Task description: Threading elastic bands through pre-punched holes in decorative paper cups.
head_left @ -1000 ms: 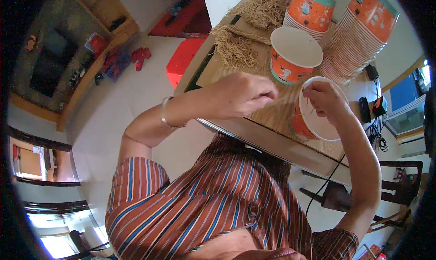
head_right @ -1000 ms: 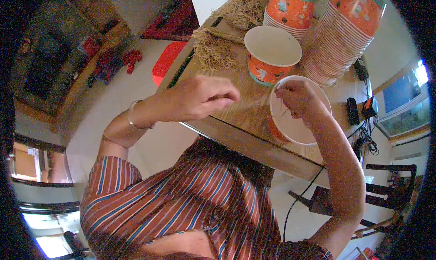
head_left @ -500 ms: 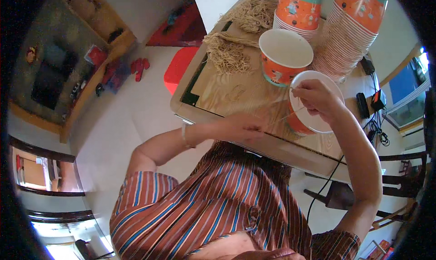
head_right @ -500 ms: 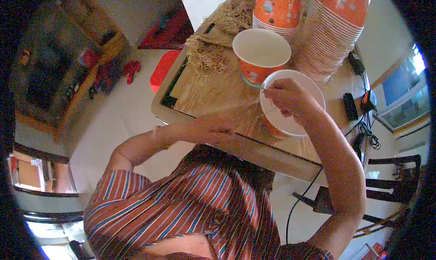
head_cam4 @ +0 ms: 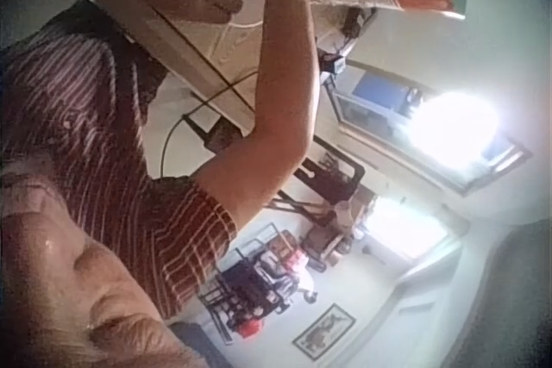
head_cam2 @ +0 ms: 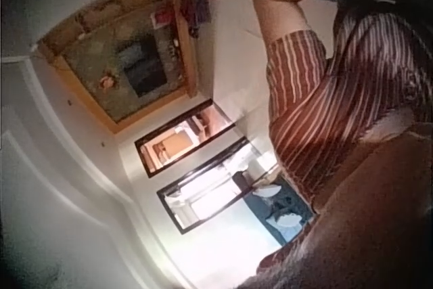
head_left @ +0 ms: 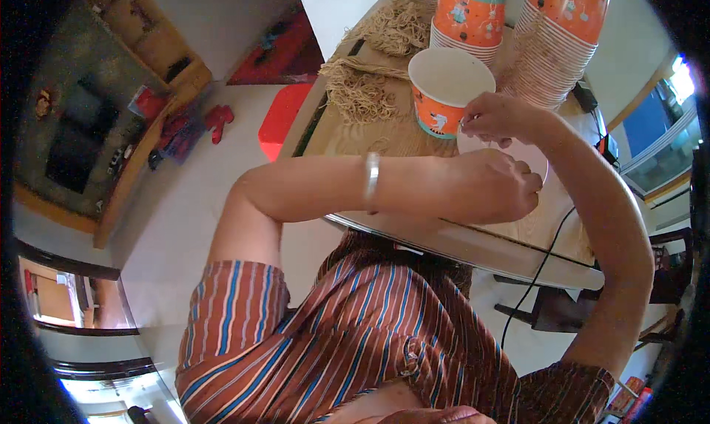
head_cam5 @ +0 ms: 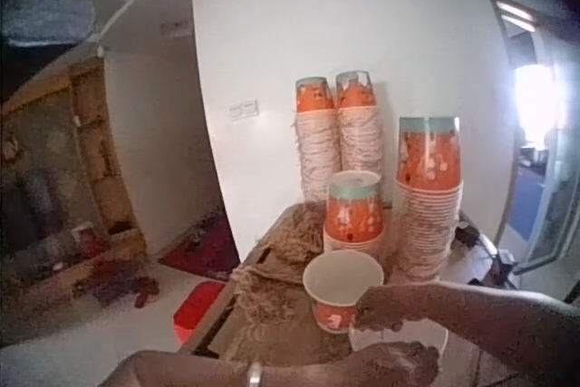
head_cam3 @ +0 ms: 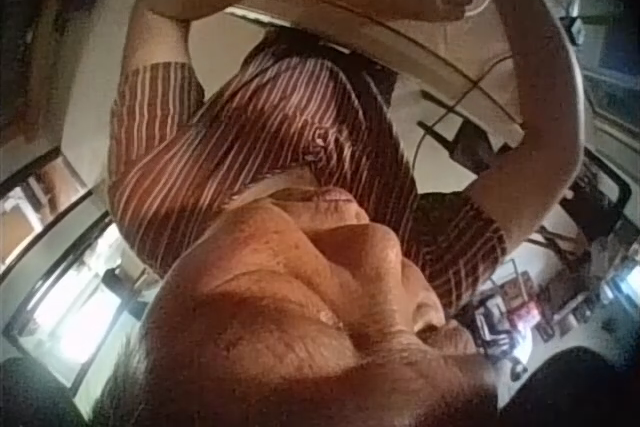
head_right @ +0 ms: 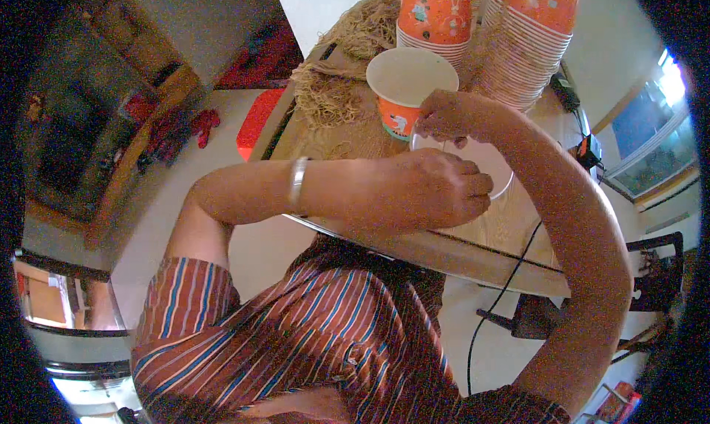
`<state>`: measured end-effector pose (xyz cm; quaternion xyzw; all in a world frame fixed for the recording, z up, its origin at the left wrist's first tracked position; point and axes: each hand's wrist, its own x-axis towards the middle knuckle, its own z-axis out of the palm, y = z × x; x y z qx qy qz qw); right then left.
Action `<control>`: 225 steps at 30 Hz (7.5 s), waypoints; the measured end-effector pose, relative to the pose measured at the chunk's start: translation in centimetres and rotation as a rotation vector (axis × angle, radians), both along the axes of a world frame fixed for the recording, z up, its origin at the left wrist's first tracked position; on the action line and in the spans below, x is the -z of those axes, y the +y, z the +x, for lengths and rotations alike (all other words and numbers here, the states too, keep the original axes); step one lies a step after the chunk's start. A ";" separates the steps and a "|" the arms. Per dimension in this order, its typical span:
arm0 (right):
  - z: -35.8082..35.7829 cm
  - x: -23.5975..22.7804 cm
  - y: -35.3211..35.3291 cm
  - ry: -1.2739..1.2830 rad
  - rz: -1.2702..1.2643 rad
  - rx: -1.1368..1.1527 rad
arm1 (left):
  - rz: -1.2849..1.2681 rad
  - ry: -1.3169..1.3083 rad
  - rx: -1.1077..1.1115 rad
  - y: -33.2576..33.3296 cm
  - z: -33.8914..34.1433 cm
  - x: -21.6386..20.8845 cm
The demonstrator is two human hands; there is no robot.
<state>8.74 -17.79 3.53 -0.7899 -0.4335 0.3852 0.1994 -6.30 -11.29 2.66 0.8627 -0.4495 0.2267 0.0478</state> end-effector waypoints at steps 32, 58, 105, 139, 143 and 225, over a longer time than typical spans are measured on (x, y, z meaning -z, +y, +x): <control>-4.3 2.8 -4.4 0.646 0.252 0.491 | -1.043 0.380 -0.445 4.6 -3.6 7.7; -6.4 4.7 -4.8 0.944 0.515 0.674 | -1.809 0.973 -0.509 1.0 -3.3 7.2; -6.2 3.9 -5.6 0.744 0.353 0.605 | -1.737 1.189 -0.289 3.3 -3.5 9.4; -6.9 2.5 -4.1 0.408 0.283 0.648 | -1.041 0.375 -0.528 4.2 -2.5 8.2; -7.0 2.7 -4.2 0.402 0.309 0.672 | -0.963 0.262 -0.505 4.3 -2.5 8.4; -7.6 4.8 -6.1 -0.303 0.581 0.367 | -0.790 0.100 -0.347 5.7 -0.5 8.4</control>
